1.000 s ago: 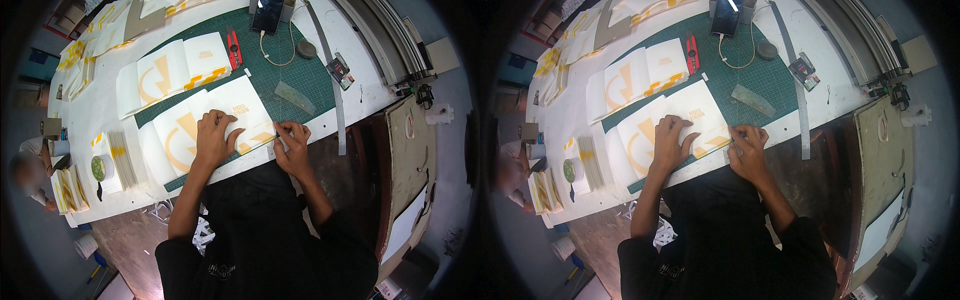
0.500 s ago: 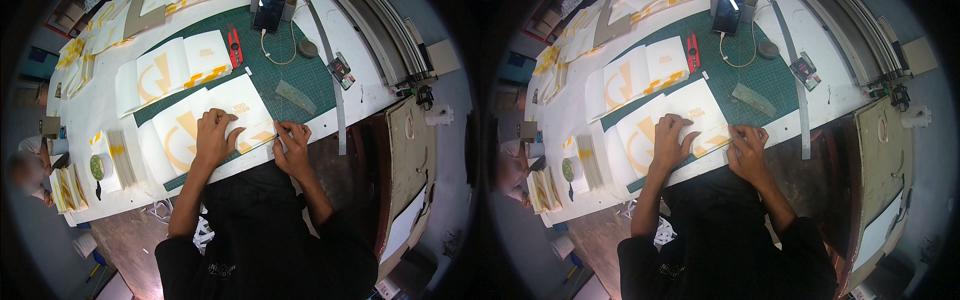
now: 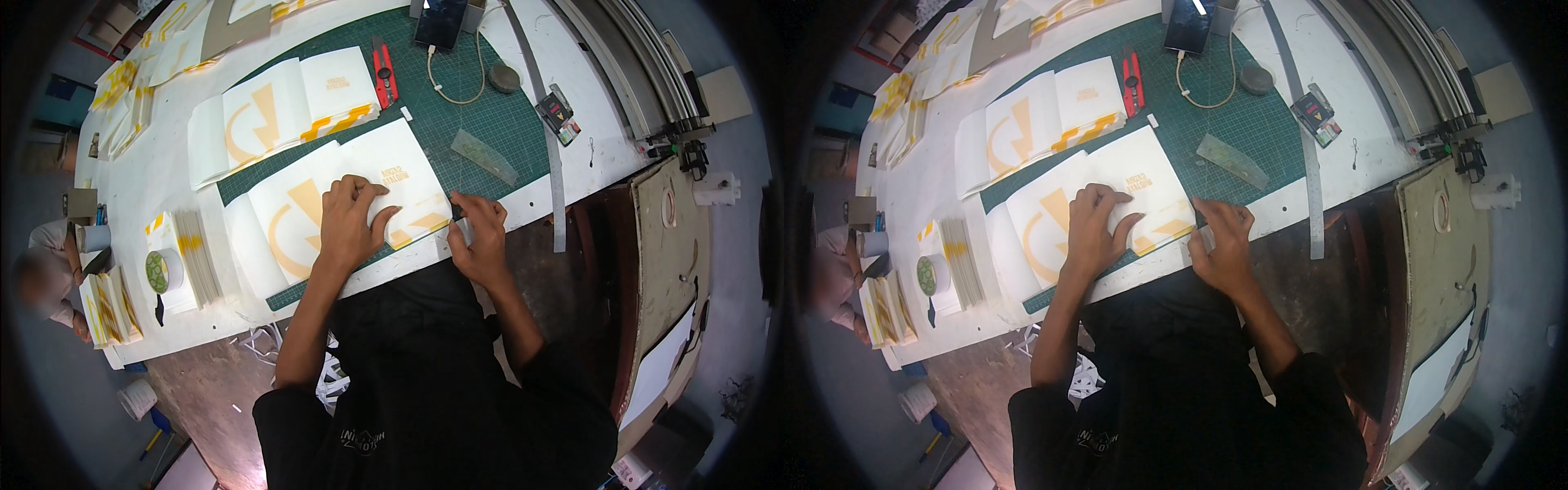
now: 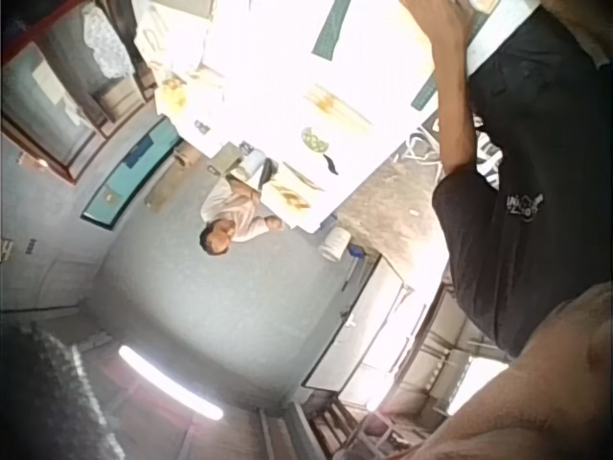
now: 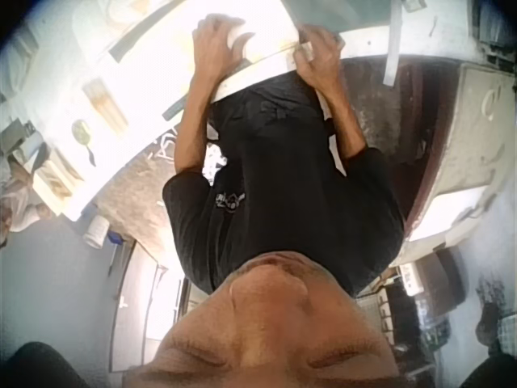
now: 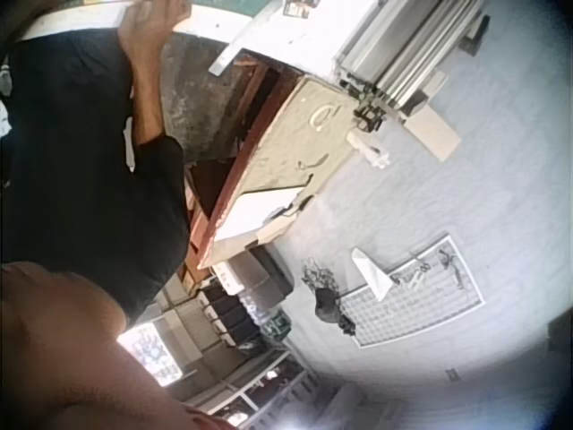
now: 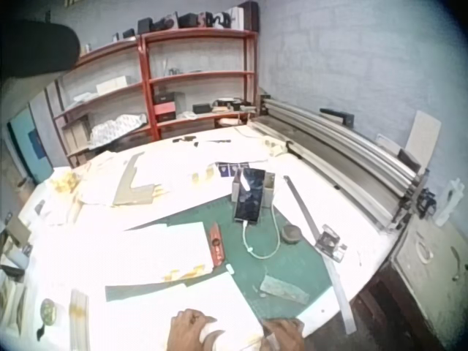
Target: The person applies strips of yellow tape to the edges of white paper sheets on a green cutting mat. They smooth the tape down with their fingers and peel back the paper to ensure adhesion, repeating the process for multiple sheets.
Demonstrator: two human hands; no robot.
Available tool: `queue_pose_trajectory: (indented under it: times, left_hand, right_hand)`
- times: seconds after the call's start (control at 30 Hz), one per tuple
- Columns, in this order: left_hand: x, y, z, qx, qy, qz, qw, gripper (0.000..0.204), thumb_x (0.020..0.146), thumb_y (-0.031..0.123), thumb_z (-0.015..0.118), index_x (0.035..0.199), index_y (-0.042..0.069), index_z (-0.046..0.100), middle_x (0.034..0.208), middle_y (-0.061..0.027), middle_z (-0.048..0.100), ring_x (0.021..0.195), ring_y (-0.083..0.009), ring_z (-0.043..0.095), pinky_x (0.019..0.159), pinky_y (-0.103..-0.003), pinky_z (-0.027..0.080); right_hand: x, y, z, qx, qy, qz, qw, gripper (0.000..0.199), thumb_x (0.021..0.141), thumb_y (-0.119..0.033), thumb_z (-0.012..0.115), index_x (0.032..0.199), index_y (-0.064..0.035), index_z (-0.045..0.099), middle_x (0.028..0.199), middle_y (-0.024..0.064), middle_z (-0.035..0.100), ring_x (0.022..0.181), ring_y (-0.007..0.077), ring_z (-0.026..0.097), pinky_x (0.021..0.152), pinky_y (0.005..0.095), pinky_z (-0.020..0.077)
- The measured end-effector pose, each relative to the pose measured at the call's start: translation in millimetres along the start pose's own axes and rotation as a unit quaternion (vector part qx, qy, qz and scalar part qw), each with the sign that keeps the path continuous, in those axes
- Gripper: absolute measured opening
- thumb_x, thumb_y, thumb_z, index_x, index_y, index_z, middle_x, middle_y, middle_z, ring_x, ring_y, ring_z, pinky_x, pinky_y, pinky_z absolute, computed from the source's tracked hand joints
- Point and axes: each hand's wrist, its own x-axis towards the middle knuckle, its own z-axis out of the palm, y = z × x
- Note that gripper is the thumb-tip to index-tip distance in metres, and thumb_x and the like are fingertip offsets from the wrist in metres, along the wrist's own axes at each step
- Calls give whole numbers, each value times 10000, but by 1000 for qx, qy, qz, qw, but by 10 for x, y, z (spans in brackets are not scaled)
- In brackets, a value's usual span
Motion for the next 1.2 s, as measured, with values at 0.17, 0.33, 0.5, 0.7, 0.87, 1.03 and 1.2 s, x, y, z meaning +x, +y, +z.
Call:
queue_pose_trajectory:
  times: [0.17,0.33,0.5,0.7,0.87,1.03,1.2]
  left_hand:
    - [-1,3,1,-2,0,-3,1000,310,861,193,852,1126,82,735,1105,-138,607,1079,-328,578,918,-442,432]
    - [-2,-7,8,4,1,0,1000,313,860,194,853,1126,81,732,1104,-136,604,1076,-326,578,917,-440,431]
    - [0,-22,21,17,22,18,999,335,849,247,872,1111,75,751,1070,-96,608,976,-266,566,858,-407,414]
    - [5,-13,19,13,19,13,1000,338,852,255,868,1115,76,751,1066,-94,606,980,-267,564,870,-409,415]
    - [1,-14,12,18,14,8,1000,340,857,262,864,1117,76,751,1066,-95,605,982,-267,564,875,-410,415]
    - [4,-20,18,16,16,12,1000,338,857,263,863,1117,77,751,1066,-95,605,987,-268,565,877,-410,417]
    - [3,-27,25,17,20,16,1000,337,856,259,863,1116,77,751,1068,-94,603,989,-267,567,874,-413,418]
  right_hand:
    - [19,-34,-35,-59,-7,12,998,453,813,-98,731,1257,-7,715,1212,145,648,1187,304,574,1076,539,312]
    - [14,-57,-20,-76,-5,2,997,447,800,-76,731,1242,-9,736,1176,126,647,1135,273,588,1059,466,314]
    - [11,-57,7,-48,-8,-5,999,468,791,-88,727,1252,-6,723,1187,129,642,1137,280,581,1066,469,309]
    - [15,-93,20,-75,-6,13,997,499,784,-95,709,1276,-11,703,1194,130,632,1161,287,561,1072,478,307]
    - [12,-89,24,-54,-32,47,997,522,771,-86,740,1286,-21,677,1246,144,602,1239,317,514,1097,567,267]
    - [33,-125,23,-55,-39,75,995,520,765,-91,749,1276,-25,679,1255,143,603,1247,323,506,1099,574,262]
    - [32,-142,7,-29,-46,88,995,490,766,-92,751,1248,-24,694,1248,140,613,1251,319,512,1107,556,267]
